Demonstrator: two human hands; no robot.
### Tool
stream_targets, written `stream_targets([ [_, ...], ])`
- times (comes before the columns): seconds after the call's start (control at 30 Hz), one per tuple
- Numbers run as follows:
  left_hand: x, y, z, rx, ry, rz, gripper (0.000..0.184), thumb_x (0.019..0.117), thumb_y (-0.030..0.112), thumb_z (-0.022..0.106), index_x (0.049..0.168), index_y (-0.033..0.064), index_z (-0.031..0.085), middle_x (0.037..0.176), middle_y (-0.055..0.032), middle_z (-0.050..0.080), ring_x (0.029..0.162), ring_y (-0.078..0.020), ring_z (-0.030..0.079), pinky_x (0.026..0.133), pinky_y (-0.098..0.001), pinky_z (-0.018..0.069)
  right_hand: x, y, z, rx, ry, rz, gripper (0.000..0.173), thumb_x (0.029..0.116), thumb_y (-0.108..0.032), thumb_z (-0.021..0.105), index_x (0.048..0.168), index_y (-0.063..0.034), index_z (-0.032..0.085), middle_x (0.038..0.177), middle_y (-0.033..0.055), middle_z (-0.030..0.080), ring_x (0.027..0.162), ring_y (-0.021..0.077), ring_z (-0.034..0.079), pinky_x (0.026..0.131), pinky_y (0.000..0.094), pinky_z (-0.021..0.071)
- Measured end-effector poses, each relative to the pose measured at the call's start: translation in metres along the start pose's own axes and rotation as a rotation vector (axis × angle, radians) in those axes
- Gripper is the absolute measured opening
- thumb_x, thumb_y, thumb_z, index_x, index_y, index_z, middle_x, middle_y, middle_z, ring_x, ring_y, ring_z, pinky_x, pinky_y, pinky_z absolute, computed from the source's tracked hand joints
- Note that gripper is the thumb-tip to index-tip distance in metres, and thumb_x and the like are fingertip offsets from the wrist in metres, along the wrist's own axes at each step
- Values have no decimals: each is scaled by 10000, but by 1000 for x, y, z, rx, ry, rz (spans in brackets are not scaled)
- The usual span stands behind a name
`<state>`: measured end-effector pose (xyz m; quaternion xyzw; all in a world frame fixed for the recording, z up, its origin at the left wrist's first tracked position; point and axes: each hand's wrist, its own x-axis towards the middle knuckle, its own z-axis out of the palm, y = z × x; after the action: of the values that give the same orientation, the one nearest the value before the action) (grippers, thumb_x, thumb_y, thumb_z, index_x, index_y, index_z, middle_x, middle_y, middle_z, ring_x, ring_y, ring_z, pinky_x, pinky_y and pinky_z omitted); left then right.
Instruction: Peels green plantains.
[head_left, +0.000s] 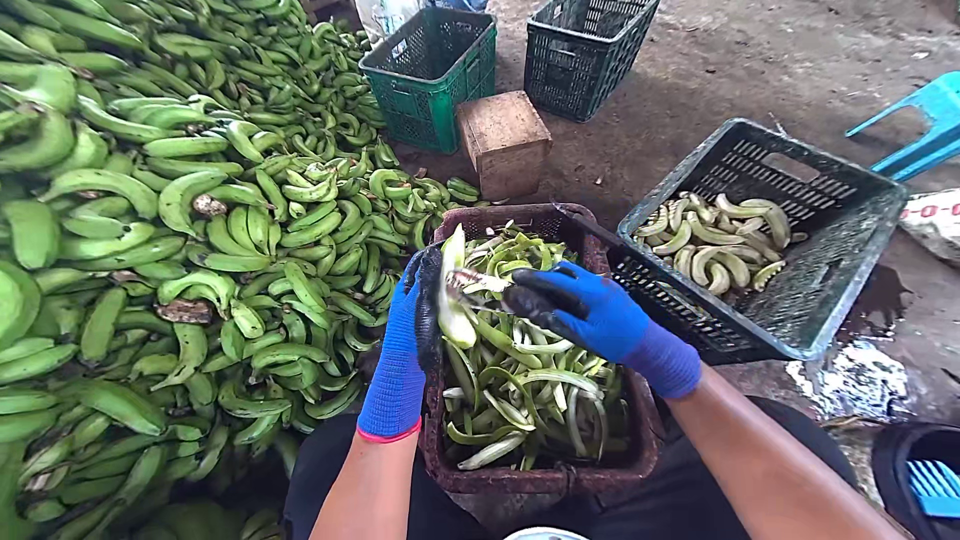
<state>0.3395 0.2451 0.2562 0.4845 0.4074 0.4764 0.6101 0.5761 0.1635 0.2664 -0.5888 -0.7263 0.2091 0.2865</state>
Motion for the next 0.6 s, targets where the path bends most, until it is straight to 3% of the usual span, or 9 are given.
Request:
stream_targets([
  [0.1,0,7,-3,66,52,-32,351,1095,308,433,1380,142,554,1009,-1,670,796,-37,641,703,-234,564,6,3,-21,-228,-290,310,426,1047,-361,573,1464,-276,579,1279,160,669,1152,361,648,949,619,491],
  [0.17,5,6,-10,-29,51,-67,365,1098,350,410,1370,159,559,998,-22,679,780,-76,659,668,-250,571,7,10,-31,-290,-340,465,426,1077,-376,498,1484,-261,550,1315,179,656,1213,388,621,991,639,455],
  [0.23,10,-2,-12,-176,-18,-97,382,1090,408,398,1321,158,572,999,-36,688,797,-110,681,652,-265,586,2,5,-31,-139,-234,432,447,1069,-323,532,1500,-204,529,1272,193,676,1172,372,642,994,623,464],
  [0.3,10,-4,-6,-211,-40,-111,360,1082,411,422,1284,157,578,938,-27,677,751,-97,673,613,-248,580,-1,-3,-19,42,-120,334,526,1011,-281,637,1515,-207,509,1236,163,691,1089,309,674,960,577,507],
  [0.4,4,3,9,-99,60,-44,324,1074,319,487,1332,143,574,920,-1,675,723,-49,649,625,-217,564,-8,-8,6,171,-27,121,485,958,-286,647,1431,-185,606,1275,86,679,1107,209,670,956,489,543],
  [0.5,-3,10,16,53,106,112,346,1070,269,492,1392,155,550,1102,40,666,866,6,639,761,-192,550,-9,-9,9,27,-79,42,466,964,-307,628,1420,-210,627,1230,129,685,1077,299,673,881,565,535],
  [0.57,-3,12,15,103,130,145,359,1068,247,509,1408,138,549,1176,20,664,920,1,640,810,-207,546,-3,-5,0,-139,-80,178,445,988,-252,642,1431,-211,615,1237,188,674,1066,390,674,854,631,527],
  [0.6,-3,12,14,101,142,130,351,1068,248,512,1398,134,551,1150,17,663,892,-1,638,787,-205,546,2,0,-7,-231,-103,299,443,1018,-297,621,1454,-224,587,1261,206,661,1093,417,662,868,649,516],
])
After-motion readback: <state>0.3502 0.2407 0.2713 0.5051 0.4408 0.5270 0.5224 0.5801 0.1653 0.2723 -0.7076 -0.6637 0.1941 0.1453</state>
